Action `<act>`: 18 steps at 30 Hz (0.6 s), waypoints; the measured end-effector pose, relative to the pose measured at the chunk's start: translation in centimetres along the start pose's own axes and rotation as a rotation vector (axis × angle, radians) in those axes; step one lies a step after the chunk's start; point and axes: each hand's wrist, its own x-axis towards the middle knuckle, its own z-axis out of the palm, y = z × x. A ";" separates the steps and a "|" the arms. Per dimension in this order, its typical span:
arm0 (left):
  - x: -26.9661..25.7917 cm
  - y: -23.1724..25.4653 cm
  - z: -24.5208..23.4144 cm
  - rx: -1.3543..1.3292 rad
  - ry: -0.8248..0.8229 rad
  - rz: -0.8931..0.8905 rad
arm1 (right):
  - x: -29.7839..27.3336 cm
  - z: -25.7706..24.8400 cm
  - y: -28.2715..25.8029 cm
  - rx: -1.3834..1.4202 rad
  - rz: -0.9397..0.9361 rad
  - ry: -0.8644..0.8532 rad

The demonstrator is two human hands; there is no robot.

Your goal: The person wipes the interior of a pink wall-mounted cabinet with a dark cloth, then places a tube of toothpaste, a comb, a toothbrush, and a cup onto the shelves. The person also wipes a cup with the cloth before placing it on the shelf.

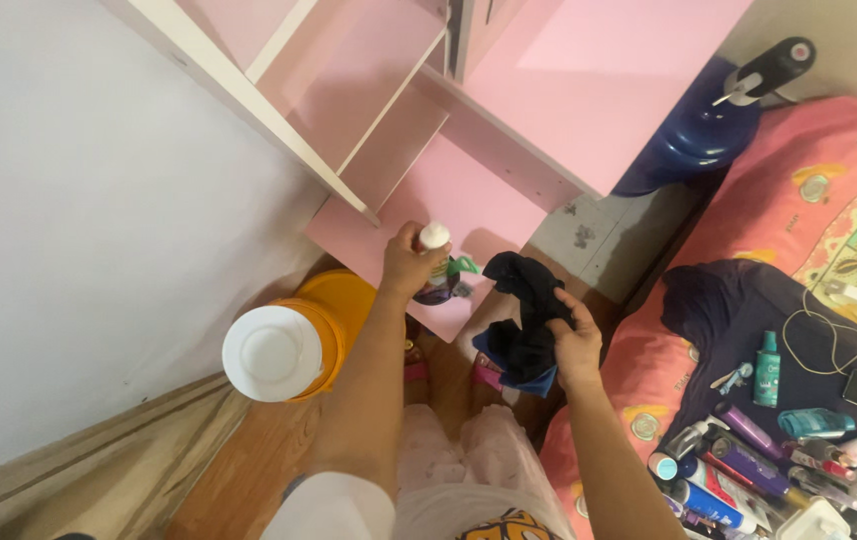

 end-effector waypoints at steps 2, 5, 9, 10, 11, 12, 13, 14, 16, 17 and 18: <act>-1.1 1.9 -0.9 0.099 0.012 0.052 | -0.2 -0.6 -0.7 0.046 0.018 -0.020; -3.1 6.4 -1.8 -0.133 0.040 0.228 | -0.4 -1.2 -2.7 0.194 0.007 -0.043; -6.1 13.0 -2.8 -0.378 0.072 0.424 | -1.8 -2.3 -8.0 0.379 0.031 -0.071; -6.8 14.5 -2.9 -0.427 0.094 0.398 | -2.3 -2.4 -10.0 0.418 -0.036 -0.082; -7.6 15.8 -2.9 -0.476 0.115 0.366 | -3.2 -2.6 -11.8 0.456 -0.098 -0.090; -8.2 16.9 -2.7 -0.554 0.114 0.324 | -4.1 -2.3 -13.5 0.415 -0.120 -0.055; -8.8 18.1 -2.3 -0.632 0.107 0.282 | -5.1 -1.8 -15.1 0.376 -0.141 -0.016; -9.3 19.2 -1.7 -0.708 0.099 0.237 | -6.2 -1.1 -16.4 0.337 -0.162 0.024; -10.7 21.1 1.1 -0.706 -0.015 0.103 | -8.9 1.5 -17.5 -0.342 -0.384 -0.114; -11.6 22.0 2.3 -0.699 -0.072 0.031 | -10.3 3.6 -17.6 -0.396 -0.741 -0.095; -12.6 22.8 3.2 -0.722 -0.094 0.054 | -11.0 4.7 -17.7 -0.449 -1.098 -0.078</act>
